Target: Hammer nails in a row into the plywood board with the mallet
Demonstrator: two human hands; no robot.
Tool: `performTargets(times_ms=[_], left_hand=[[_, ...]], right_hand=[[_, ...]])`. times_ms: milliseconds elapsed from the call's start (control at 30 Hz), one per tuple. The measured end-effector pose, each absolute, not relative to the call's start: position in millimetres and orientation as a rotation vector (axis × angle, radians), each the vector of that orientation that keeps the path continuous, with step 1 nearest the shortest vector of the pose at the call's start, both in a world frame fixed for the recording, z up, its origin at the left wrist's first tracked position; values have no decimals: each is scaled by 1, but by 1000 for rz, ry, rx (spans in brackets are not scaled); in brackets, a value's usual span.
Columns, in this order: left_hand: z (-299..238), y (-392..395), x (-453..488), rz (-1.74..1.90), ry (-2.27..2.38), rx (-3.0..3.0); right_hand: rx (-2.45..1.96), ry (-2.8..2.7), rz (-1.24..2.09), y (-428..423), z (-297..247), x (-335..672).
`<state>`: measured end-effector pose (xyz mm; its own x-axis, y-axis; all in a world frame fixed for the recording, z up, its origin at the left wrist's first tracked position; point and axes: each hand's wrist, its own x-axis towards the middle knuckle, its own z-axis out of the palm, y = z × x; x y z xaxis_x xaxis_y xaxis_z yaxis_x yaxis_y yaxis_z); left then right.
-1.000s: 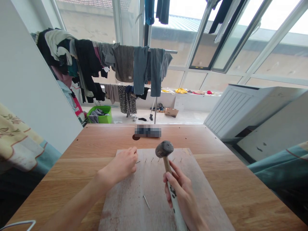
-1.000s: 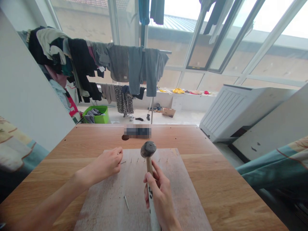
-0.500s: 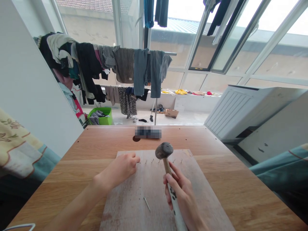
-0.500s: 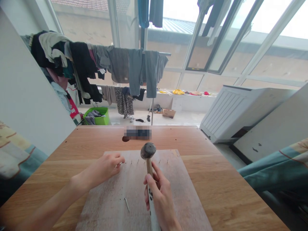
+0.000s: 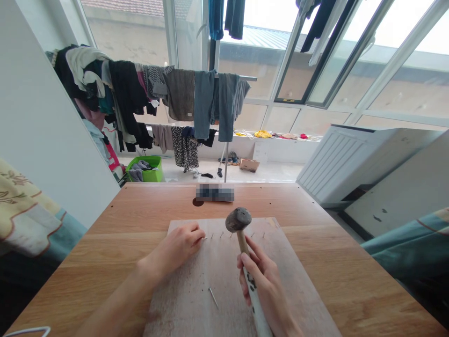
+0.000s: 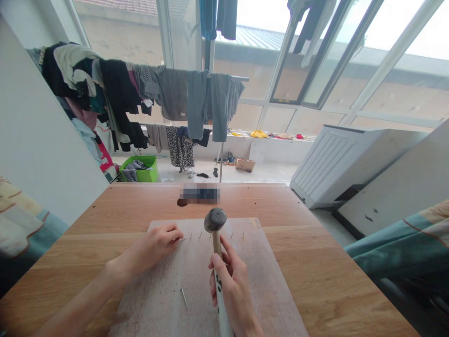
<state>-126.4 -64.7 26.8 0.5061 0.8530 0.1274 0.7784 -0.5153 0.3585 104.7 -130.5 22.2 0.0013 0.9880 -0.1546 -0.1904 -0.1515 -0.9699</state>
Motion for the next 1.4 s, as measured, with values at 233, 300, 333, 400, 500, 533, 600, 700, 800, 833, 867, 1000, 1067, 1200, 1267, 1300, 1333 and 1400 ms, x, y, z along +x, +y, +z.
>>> performTargets(times_ms=[233,300,333,400,500,533,600,700,800,833,867,1000,1067,1200,1267,1300,1333,1400], left_hand=[[34,-68,-133,319,1398,2671],[37,-68,-131,301,1385,2677],[38,-68,-129,293,1374,2674],[40,-67,-126,282,1360,2654],[36,-65,-123,345,1356,2568],[33,-63,-123,404,1350,2525],[24,-61,-125,549,1333,2425],[12,-60,-130,691,1317,2314],[10,-61,-134,697,1310,2300],[10,-62,-135,690,1307,2304],[11,-63,-136,683,1304,2307],[12,-64,-135,657,1281,2324],[11,-64,-132,658,1274,2349],[5,-65,-126,783,1276,2299],[3,-64,-124,850,1277,2239],[2,-64,-124,871,1280,2217],[1,-64,-124,887,1284,2202],[0,-63,-124,903,1295,2187]], right_hand=[[-1173,-952,1403,-131,25,103],[-1174,-953,1401,-131,24,103],[-1173,-956,1399,-130,24,104],[-1169,-964,1395,-130,22,104],[-1164,-971,1394,-130,21,104],[-1165,-969,1393,-130,21,104],[-1167,-959,1389,-130,21,104],[-1161,-957,1391,-130,22,104],[-1161,-970,1394,-131,23,103],[-1163,-972,1395,-132,23,103],[-1165,-974,1394,-132,24,103],[-1172,-975,1398,-133,25,103],[-1176,-977,1399,-133,26,103],[-1163,-997,1415,-131,23,102],[-1151,-1009,1428,-131,22,102],[-1145,-1013,1434,-131,23,102],[-1141,-1014,1440,-131,25,102],[-1129,-1017,1464,-132,31,101]])
